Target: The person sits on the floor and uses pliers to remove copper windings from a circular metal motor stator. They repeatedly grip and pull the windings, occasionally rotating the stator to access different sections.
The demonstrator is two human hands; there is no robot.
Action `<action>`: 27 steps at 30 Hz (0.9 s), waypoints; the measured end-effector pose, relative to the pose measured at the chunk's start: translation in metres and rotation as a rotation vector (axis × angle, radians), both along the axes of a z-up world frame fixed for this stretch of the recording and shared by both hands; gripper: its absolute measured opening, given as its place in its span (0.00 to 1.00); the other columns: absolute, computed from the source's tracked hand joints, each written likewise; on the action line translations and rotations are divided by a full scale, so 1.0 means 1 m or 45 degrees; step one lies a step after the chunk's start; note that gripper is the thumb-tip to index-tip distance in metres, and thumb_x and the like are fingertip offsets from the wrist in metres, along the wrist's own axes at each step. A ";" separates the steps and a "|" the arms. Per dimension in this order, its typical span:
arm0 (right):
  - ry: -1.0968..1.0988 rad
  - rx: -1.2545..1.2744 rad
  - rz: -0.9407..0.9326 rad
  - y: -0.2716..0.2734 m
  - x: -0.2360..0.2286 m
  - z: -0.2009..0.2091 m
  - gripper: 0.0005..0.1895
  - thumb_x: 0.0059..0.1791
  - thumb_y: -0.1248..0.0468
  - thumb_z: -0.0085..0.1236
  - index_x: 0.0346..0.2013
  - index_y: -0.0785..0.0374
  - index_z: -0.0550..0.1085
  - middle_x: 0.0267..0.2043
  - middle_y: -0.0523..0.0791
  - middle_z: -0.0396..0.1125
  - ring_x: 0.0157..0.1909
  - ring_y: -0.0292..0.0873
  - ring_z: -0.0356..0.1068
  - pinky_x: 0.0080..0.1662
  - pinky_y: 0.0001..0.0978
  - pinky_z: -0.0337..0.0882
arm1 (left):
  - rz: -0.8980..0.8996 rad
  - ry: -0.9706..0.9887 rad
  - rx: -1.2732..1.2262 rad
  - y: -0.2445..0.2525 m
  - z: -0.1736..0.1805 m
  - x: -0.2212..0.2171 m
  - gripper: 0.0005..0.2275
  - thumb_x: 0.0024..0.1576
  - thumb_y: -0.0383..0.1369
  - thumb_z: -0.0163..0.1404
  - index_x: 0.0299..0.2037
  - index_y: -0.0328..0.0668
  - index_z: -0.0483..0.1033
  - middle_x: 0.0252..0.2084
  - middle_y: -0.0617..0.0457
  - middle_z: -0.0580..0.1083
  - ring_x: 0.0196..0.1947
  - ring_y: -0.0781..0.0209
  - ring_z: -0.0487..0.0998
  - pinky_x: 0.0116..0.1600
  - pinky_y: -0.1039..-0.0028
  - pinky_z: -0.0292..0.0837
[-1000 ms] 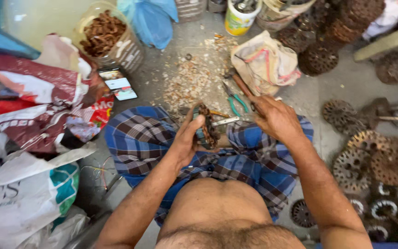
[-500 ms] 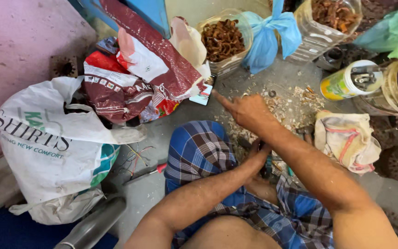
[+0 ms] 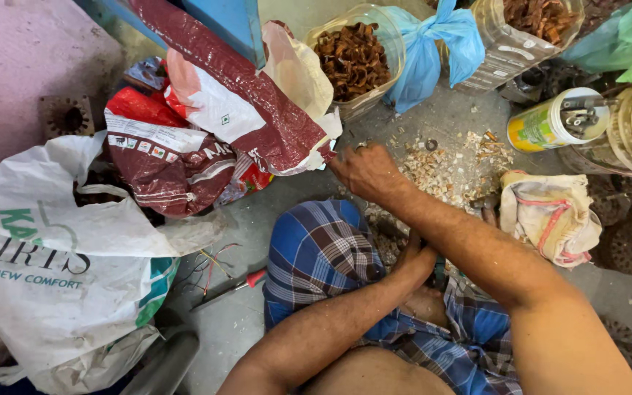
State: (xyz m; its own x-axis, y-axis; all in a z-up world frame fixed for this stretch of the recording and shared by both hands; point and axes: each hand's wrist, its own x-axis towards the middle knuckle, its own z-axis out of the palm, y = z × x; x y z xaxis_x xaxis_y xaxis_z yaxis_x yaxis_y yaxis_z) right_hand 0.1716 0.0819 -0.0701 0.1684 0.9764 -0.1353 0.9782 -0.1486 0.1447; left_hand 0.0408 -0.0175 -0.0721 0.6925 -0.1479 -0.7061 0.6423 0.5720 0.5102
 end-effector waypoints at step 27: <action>0.024 0.588 -0.390 -0.093 -0.017 0.118 0.24 0.53 0.52 0.61 0.62 0.55 0.73 0.32 0.44 0.74 0.24 0.42 0.71 0.28 0.37 0.69 | 0.200 -0.293 0.178 -0.014 -0.054 0.008 0.38 0.69 0.59 0.40 0.80 0.42 0.43 0.77 0.38 0.55 0.75 0.43 0.57 0.57 0.76 0.63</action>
State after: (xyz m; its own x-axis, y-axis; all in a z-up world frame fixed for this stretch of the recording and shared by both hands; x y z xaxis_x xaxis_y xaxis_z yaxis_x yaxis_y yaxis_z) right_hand 0.1544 -0.0114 0.0477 0.4556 0.8419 0.2892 0.8821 -0.4706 -0.0199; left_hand 0.0493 -0.0317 -0.1257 0.8431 0.0611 -0.5343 0.4104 0.5691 0.7125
